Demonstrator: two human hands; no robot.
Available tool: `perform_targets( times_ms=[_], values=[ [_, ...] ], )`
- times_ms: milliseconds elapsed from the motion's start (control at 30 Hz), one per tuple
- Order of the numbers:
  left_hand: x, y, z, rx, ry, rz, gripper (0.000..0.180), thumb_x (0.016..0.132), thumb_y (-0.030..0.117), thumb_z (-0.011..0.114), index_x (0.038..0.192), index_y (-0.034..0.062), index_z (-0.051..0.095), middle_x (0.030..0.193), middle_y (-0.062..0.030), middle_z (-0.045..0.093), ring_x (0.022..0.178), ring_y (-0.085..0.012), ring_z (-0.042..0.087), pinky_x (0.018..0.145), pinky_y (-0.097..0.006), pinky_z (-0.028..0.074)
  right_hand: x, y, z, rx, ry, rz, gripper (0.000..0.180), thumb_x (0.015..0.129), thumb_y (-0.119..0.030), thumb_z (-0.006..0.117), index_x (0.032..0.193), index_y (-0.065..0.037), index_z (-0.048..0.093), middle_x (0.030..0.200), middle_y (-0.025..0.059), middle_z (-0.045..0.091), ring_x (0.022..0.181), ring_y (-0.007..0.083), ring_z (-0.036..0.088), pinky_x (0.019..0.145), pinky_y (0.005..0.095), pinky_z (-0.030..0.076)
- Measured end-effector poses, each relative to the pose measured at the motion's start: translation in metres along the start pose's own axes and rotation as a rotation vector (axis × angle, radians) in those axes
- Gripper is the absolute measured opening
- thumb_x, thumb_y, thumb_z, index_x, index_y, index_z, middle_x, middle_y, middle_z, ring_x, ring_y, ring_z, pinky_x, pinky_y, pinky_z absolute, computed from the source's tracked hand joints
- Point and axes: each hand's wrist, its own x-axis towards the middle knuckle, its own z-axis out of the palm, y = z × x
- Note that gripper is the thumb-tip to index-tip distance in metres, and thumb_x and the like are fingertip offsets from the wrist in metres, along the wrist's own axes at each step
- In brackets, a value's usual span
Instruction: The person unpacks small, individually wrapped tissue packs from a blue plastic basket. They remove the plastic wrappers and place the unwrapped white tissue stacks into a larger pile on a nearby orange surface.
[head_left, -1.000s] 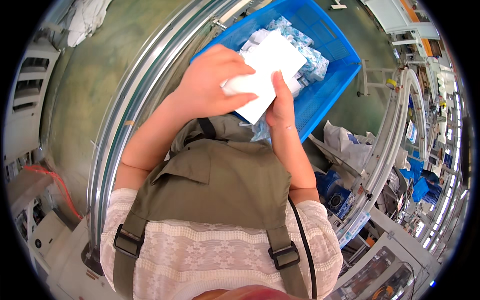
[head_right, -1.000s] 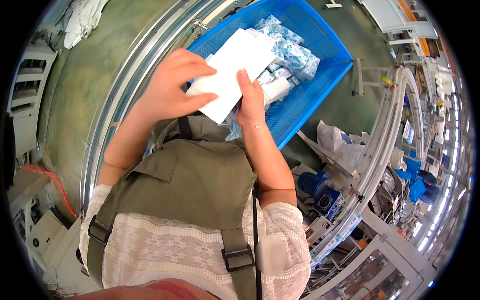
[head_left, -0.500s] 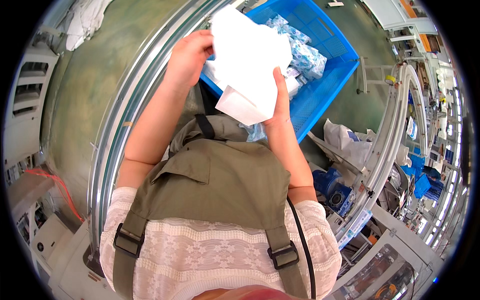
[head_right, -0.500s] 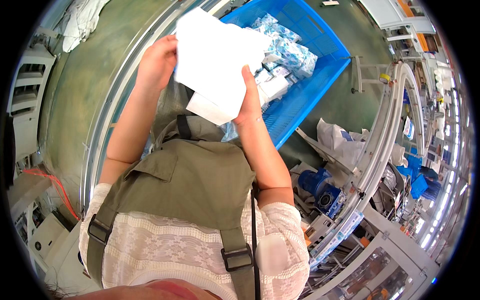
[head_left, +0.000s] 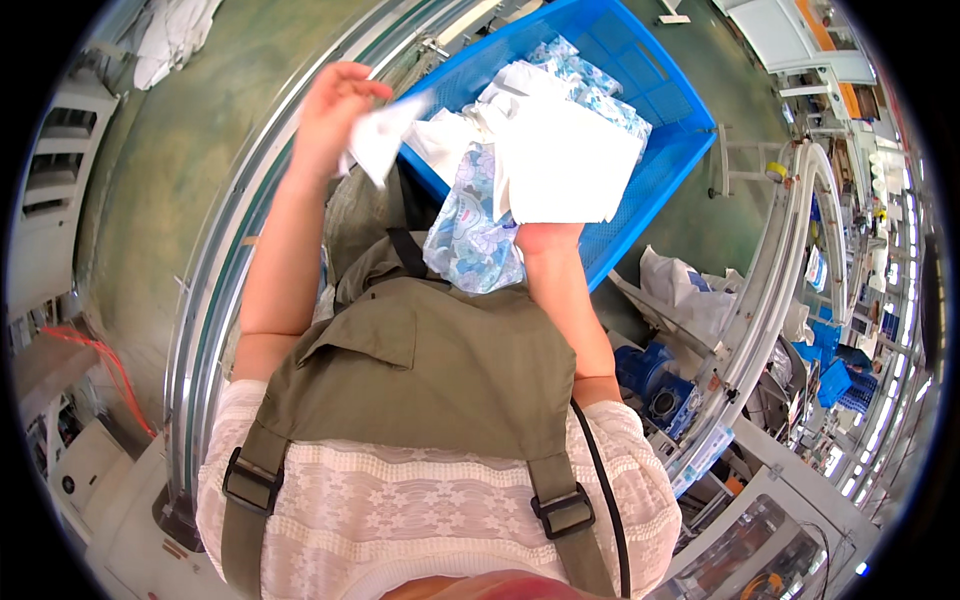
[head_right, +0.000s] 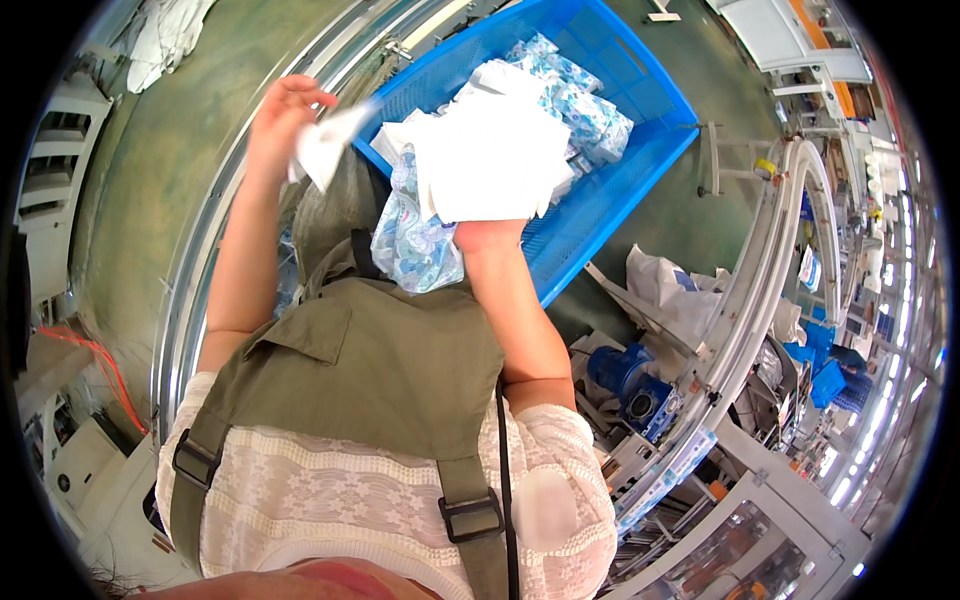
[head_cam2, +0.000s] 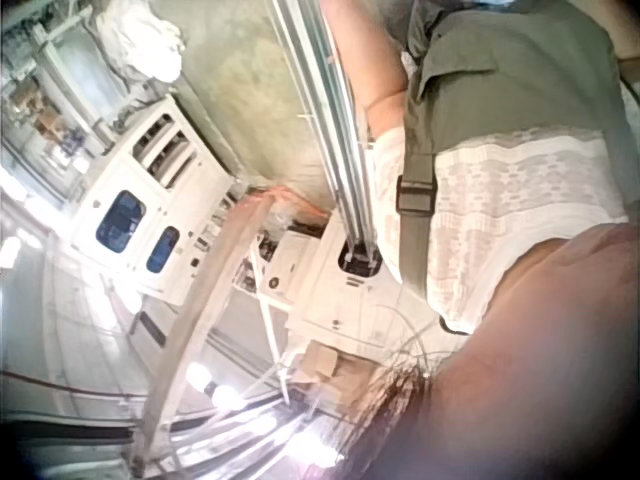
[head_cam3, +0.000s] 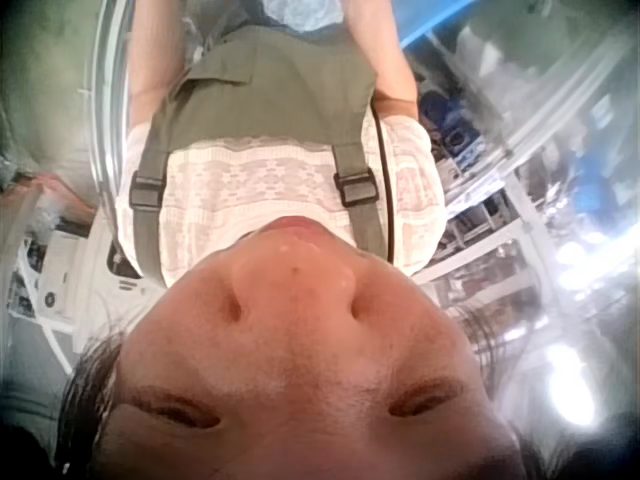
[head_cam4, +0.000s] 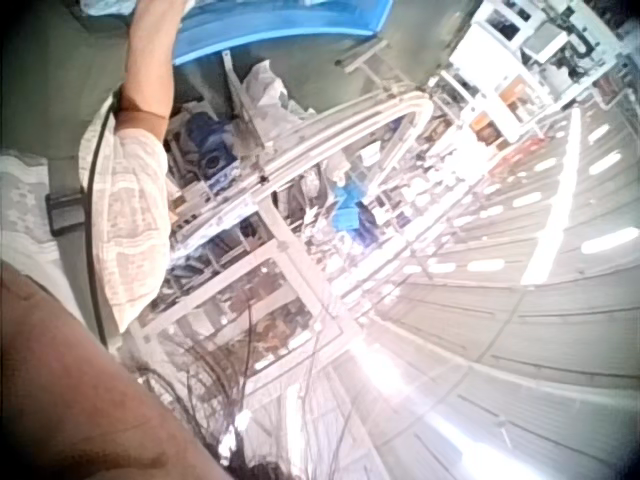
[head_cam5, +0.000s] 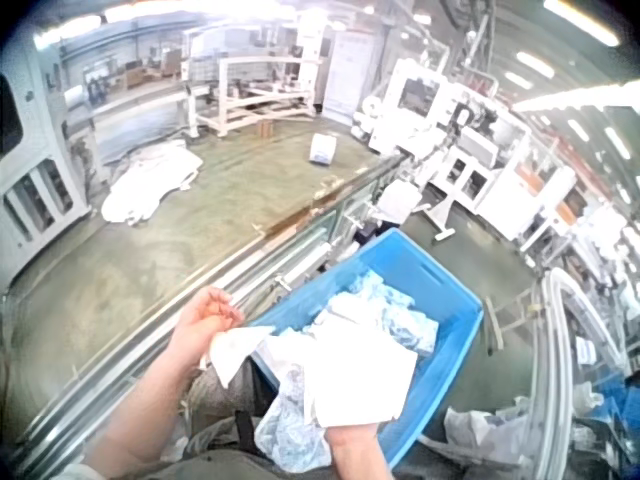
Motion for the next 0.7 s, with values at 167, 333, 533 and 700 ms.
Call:
perform_targets(
  times_ms=[167,333,533,700],
  values=[
    [-0.037,-0.021,0.039,0.296,-0.299,0.106,0.04,0.098,0.033,0.05,0.121,0.0024,0.062,0.107,-0.0088,0.065,0.097,-0.0139,0.06,0.083,-0.026,0.045,0.0,0.002,0.0,-0.037,0.016,-0.019,0.047,0.098,-0.042,0.04,0.134,-0.012,0.046,0.13,0.0063,0.056,0.12,0.0242,0.054,0.099,0.0405,0.048],
    [-0.058,-0.012,0.068,0.245,-0.442,-0.077,0.05,0.085,0.033,0.072,0.119,-0.0015,0.06,0.111,-0.009,0.063,0.086,-0.0105,0.057,0.074,-0.025,0.046,0.001,0.006,0.008,-0.174,0.046,-0.096,0.057,0.097,-0.053,0.039,0.134,-0.011,0.046,0.129,0.0055,0.057,0.119,0.0228,0.054,0.099,0.0379,0.043],
    [-0.062,-0.013,0.082,-0.269,-0.482,-0.195,0.075,0.086,0.048,0.067,0.133,-0.0066,0.044,0.127,-0.0106,0.056,0.116,-0.0185,0.054,0.097,-0.032,0.042,0.003,0.004,0.009,-0.225,0.133,-0.081,0.062,0.096,-0.058,0.036,0.135,-0.01,0.046,0.129,0.0048,0.056,0.119,0.0223,0.053,0.1,0.0371,0.04],
    [-0.063,-0.01,0.081,-0.268,-0.488,-0.205,0.08,0.086,0.051,0.065,0.136,-0.0061,0.041,0.128,-0.011,0.055,0.118,-0.0192,0.053,0.1,-0.034,0.041,0.005,0.011,0.005,-0.245,0.175,-0.127,0.06,0.097,-0.054,0.037,0.136,-0.008,0.044,0.131,0.008,0.055,0.118,0.0239,0.053,0.099,0.0369,0.041]
  ],
)
